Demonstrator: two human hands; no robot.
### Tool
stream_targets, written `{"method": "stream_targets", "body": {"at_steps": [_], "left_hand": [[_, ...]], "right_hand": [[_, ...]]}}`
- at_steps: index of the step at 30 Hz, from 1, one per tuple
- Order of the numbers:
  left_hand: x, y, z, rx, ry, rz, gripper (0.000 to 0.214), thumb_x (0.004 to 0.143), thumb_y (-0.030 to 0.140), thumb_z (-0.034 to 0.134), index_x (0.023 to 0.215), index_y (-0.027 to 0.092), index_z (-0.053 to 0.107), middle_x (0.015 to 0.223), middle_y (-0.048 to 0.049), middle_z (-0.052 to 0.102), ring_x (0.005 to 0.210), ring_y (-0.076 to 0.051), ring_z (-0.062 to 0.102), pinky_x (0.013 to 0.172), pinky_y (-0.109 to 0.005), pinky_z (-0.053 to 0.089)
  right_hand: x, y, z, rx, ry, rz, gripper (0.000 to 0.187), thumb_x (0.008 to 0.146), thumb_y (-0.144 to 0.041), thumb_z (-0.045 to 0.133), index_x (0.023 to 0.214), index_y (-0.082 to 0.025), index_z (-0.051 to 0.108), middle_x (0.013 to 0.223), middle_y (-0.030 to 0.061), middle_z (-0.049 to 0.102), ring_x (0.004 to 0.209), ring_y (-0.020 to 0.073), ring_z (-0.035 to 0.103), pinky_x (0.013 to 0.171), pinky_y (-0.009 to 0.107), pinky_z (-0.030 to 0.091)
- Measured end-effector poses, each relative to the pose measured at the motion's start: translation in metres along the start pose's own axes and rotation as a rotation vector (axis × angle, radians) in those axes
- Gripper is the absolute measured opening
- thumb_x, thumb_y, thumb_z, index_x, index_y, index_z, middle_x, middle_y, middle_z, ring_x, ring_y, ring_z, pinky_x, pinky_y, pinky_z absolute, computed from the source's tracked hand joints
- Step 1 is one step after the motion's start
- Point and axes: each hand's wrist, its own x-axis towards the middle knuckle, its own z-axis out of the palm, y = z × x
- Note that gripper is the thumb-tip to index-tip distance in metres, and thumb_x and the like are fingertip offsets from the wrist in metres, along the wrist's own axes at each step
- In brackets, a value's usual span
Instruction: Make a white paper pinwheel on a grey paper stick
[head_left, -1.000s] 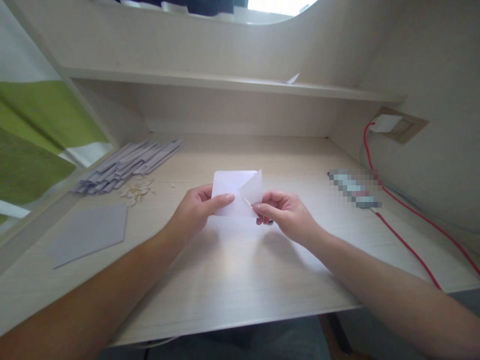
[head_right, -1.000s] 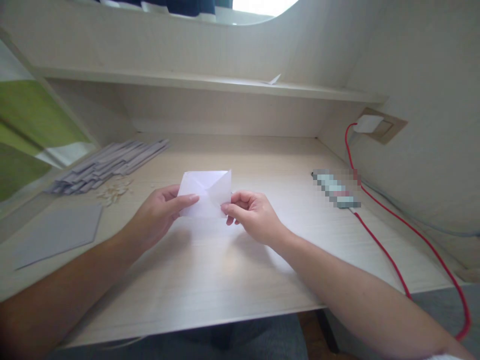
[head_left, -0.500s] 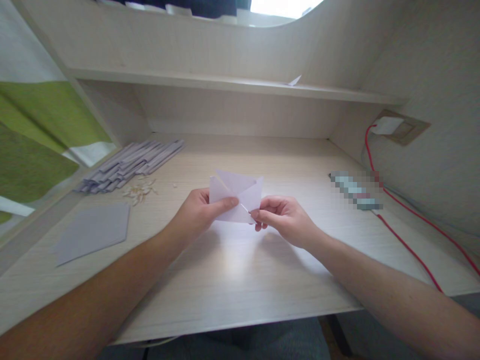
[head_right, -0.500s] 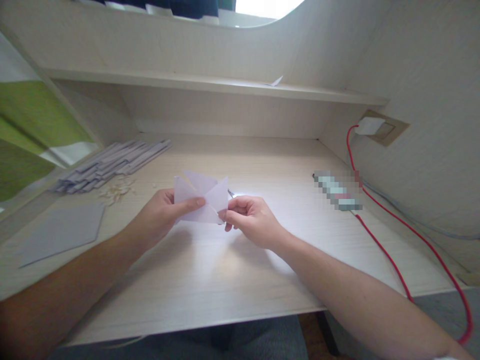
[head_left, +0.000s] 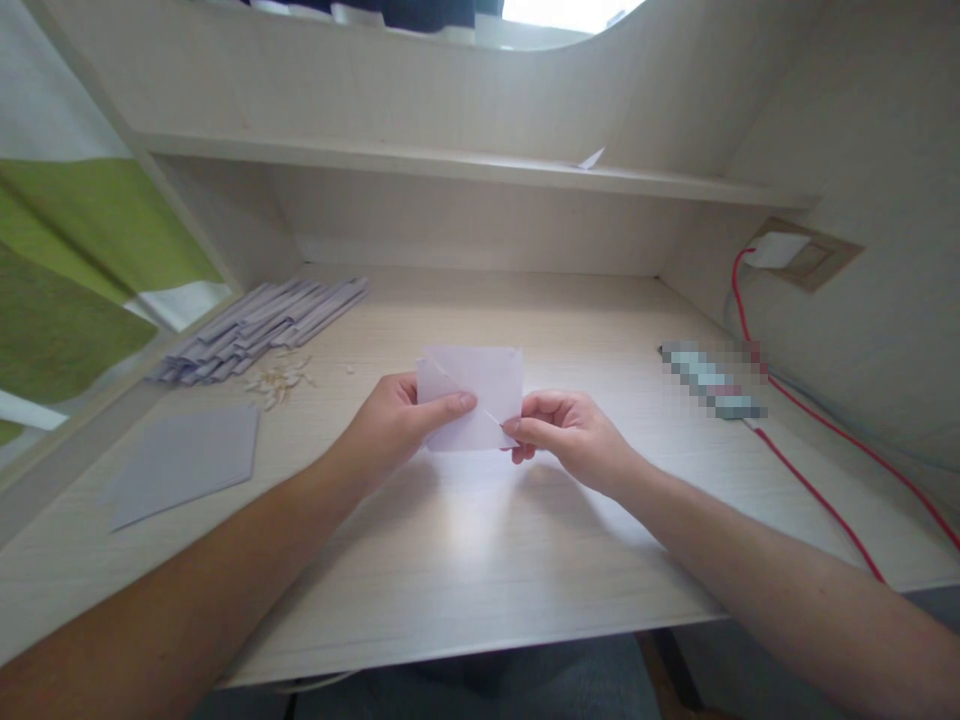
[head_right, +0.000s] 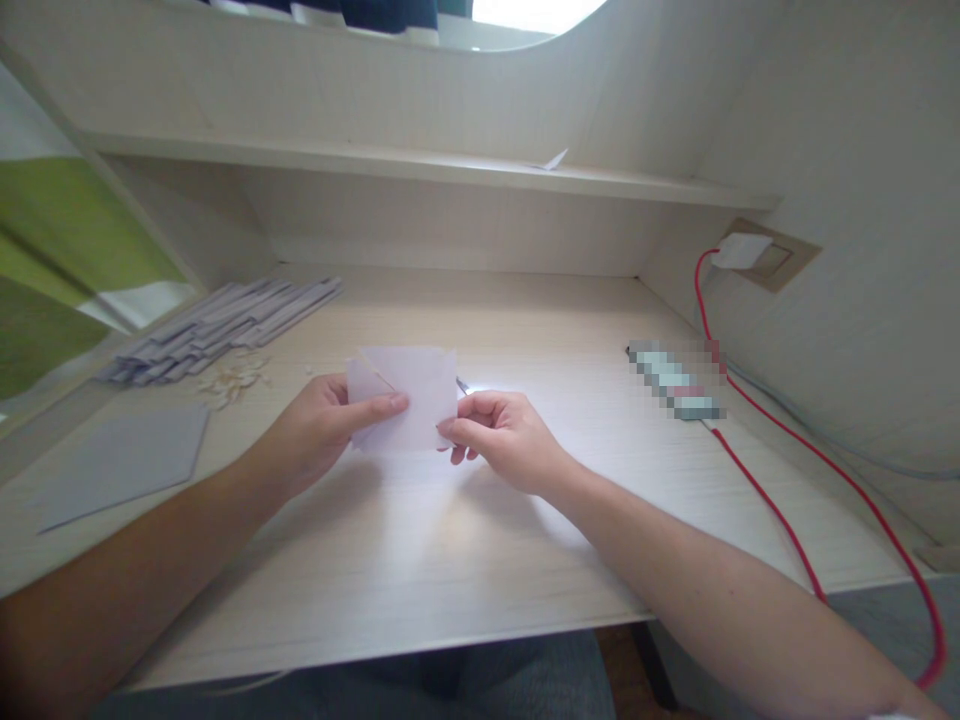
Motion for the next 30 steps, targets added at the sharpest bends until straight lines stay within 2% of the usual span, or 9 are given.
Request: {"method": "stream_targets", "body": {"at_steps": [8,11,14,17,22,30], "left_hand": [[0.0001,0.0,0.0014,0.067,0.048,0.01,0.036,0.075,0.045,0.08,0.088,0.012,0.076,0.086,-0.0097,0.077,0.071,-0.023,0.069,0.062,-0.029,0.05],[0.0005,-0.0002,0.0002,0.096,0.06,0.031,0.036,0.078,0.045,0.077,0.092,0.012,0.076,0.085,-0.0082,0.077,0.069,-0.021,0.068,0.061,-0.028,0.049],[0.0002,0.0015,0.0006,0.096,0.084,0.043,0.035,0.078,0.043,0.077,0.093,0.012,0.076,0.086,-0.0081,0.077,0.071,-0.021,0.068,0.062,-0.028,0.049],[-0.001,0.0048,0.0022,0.086,0.106,0.029,0.032,0.077,0.041,0.078,0.088,0.012,0.074,0.081,-0.0066,0.075,0.067,-0.019,0.066,0.06,-0.027,0.048],[-0.0021,0.0062,0.0032,0.08,0.133,0.028,0.029,0.076,0.04,0.079,0.084,0.012,0.073,0.077,-0.0044,0.074,0.064,-0.016,0.063,0.058,-0.025,0.046],[-0.0033,0.0079,0.004,0.105,0.149,0.027,0.031,0.075,0.04,0.08,0.081,0.011,0.072,0.072,-0.0029,0.07,0.061,-0.014,0.058,0.055,-0.024,0.041]], "right_hand": [[-0.0018,-0.0039,0.0024,-0.01,-0.053,-0.01,0.015,0.081,-0.028,0.076,0.076,-0.015,0.071,0.067,-0.0001,0.069,0.059,0.0104,0.063,0.061,0.024,0.049],[-0.0016,-0.0025,0.0024,0.03,-0.031,-0.048,0.015,0.08,-0.026,0.078,0.085,-0.016,0.068,0.072,-0.0003,0.071,0.06,0.0115,0.066,0.062,0.025,0.052],[-0.0021,-0.0001,0.0013,0.074,0.009,-0.098,0.026,0.081,-0.024,0.078,0.098,-0.019,0.06,0.073,-0.0015,0.074,0.061,0.0141,0.069,0.063,0.027,0.054],[-0.0031,0.0027,-0.0001,0.098,0.04,-0.155,0.032,0.082,-0.021,0.078,0.102,-0.022,0.053,0.072,-0.003,0.074,0.062,0.0157,0.071,0.064,0.029,0.055],[-0.0043,0.0049,0.0001,0.089,0.04,-0.207,0.027,0.084,-0.019,0.076,0.098,-0.022,0.054,0.073,-0.003,0.074,0.063,0.0145,0.071,0.066,0.029,0.057],[-0.0043,0.0015,0.0027,0.004,0.049,-0.237,0.01,0.082,-0.018,0.075,0.084,-0.018,0.065,0.074,-0.0008,0.071,0.063,0.0128,0.068,0.064,0.027,0.057]]}}
